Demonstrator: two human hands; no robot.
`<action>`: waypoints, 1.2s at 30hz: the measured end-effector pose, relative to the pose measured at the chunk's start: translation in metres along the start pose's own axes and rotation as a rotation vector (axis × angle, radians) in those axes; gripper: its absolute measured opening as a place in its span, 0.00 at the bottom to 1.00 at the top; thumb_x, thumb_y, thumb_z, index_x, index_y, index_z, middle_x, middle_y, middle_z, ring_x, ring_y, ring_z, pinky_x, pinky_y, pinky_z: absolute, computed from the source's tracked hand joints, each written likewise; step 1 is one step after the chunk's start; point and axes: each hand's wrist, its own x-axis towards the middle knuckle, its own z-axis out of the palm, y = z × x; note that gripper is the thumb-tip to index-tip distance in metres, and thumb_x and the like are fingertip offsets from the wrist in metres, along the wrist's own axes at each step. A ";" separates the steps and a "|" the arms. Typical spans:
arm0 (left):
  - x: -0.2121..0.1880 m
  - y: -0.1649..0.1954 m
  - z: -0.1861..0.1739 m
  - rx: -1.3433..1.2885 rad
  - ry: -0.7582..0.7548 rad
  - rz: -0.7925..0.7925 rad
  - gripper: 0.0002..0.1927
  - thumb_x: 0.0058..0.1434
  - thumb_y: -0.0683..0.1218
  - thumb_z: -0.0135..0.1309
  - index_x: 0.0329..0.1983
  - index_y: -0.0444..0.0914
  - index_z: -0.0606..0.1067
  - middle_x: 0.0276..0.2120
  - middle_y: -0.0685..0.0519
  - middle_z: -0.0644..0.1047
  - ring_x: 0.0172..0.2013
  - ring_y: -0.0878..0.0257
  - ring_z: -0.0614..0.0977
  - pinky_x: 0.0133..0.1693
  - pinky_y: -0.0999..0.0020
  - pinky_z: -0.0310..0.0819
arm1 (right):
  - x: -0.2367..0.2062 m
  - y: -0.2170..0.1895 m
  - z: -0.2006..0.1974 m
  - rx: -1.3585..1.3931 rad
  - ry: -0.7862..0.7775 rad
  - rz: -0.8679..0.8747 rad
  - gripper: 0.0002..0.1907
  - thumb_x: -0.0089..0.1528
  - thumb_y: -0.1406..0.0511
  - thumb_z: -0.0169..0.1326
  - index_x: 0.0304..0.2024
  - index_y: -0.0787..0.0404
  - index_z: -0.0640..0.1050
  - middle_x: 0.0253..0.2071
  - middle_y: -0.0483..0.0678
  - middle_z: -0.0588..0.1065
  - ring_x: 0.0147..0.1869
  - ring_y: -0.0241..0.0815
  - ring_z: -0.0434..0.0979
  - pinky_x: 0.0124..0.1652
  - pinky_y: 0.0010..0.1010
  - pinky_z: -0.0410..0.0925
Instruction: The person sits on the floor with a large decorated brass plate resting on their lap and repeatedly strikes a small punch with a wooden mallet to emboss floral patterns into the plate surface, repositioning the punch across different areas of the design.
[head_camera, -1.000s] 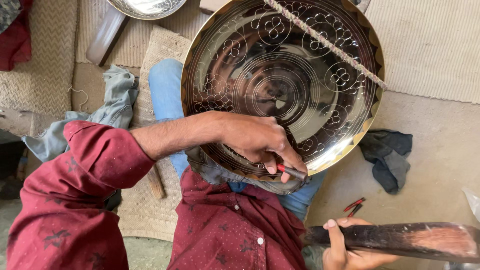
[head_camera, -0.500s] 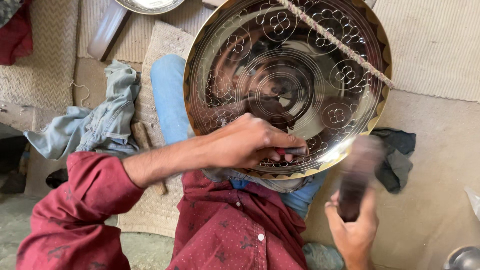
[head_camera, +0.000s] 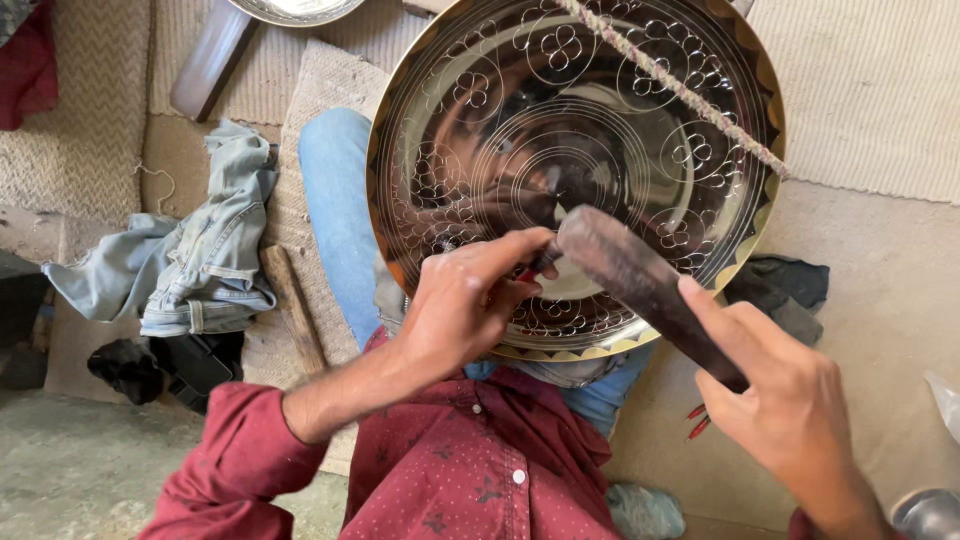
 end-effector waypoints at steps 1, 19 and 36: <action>-0.003 0.001 0.002 -0.040 0.039 -0.081 0.24 0.62 0.34 0.59 0.61 0.37 0.71 0.43 0.51 0.84 0.41 0.61 0.89 0.37 0.69 0.85 | 0.005 -0.003 -0.005 -0.070 -0.090 0.009 0.44 0.49 0.74 0.61 0.69 0.50 0.72 0.35 0.53 0.74 0.32 0.54 0.76 0.35 0.42 0.71; 0.001 -0.002 0.003 0.016 -0.031 -0.102 0.24 0.60 0.36 0.62 0.58 0.37 0.71 0.44 0.50 0.84 0.39 0.63 0.88 0.36 0.69 0.84 | 0.037 -0.018 -0.030 0.062 -0.095 0.087 0.50 0.52 0.72 0.61 0.77 0.49 0.63 0.38 0.54 0.77 0.36 0.43 0.80 0.39 0.35 0.72; 0.057 -0.030 0.011 -0.208 -0.820 0.290 0.29 0.58 0.37 0.61 0.64 0.41 0.73 0.49 0.52 0.84 0.43 0.63 0.88 0.42 0.67 0.86 | -0.113 0.030 0.094 0.407 0.239 0.342 0.49 0.52 0.75 0.62 0.74 0.66 0.59 0.37 0.48 0.77 0.38 0.37 0.77 0.42 0.27 0.72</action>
